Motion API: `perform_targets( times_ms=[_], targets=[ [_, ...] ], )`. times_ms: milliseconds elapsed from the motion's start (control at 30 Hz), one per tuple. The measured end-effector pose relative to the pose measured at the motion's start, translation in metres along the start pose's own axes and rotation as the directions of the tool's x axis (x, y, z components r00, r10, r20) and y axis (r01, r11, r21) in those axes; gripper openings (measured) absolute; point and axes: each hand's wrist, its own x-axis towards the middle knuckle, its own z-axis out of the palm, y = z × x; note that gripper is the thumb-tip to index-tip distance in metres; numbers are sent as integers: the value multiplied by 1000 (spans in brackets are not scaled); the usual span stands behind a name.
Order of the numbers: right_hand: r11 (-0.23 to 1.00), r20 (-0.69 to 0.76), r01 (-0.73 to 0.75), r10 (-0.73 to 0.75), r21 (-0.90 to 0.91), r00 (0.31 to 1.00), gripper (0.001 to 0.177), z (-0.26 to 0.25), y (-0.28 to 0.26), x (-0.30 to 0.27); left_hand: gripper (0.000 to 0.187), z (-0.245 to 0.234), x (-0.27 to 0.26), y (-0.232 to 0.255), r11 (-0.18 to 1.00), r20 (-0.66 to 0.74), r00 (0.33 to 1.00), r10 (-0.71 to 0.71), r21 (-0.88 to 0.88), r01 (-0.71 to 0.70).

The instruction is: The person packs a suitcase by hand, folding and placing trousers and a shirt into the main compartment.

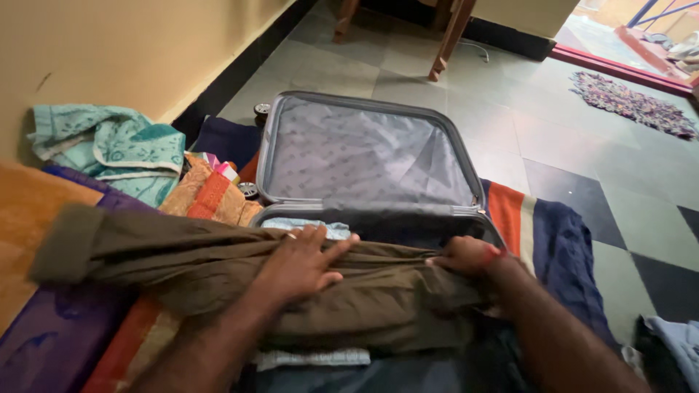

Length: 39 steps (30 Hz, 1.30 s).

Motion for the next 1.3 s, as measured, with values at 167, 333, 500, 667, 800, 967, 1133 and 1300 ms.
perform_targets(
  times_ms=[167,333,500,667,800,967,1133,1300],
  targets=[
    [971,-620,91,-213,-223,755,33,22,-22,-32,78,8,8,5,993,21,994,-109,41,108],
    [873,-740,482,-373,-76,559,50,44,-107,-48,66,11,16,32,965,-55,991,-122,227,131],
    [869,-640,471,-447,-148,624,65,83,-161,-45,76,32,-15,60,955,24,959,-283,-90,284],
    [917,-629,345,-389,-199,673,72,99,-85,-46,80,40,-33,56,977,-186,960,-208,4,213],
    [976,-647,173,-215,-128,732,72,106,4,-47,79,42,-34,54,974,-187,957,-222,8,227],
    [972,-619,235,-182,5,764,67,127,43,-35,79,44,-37,57,974,-200,955,-219,14,226],
    [886,-761,323,50,332,646,45,118,41,-26,78,41,-36,59,974,-234,947,-220,-10,224],
    [998,-654,-12,48,60,755,23,78,34,-29,78,44,-39,58,976,-255,942,-216,-21,218]
  ],
)
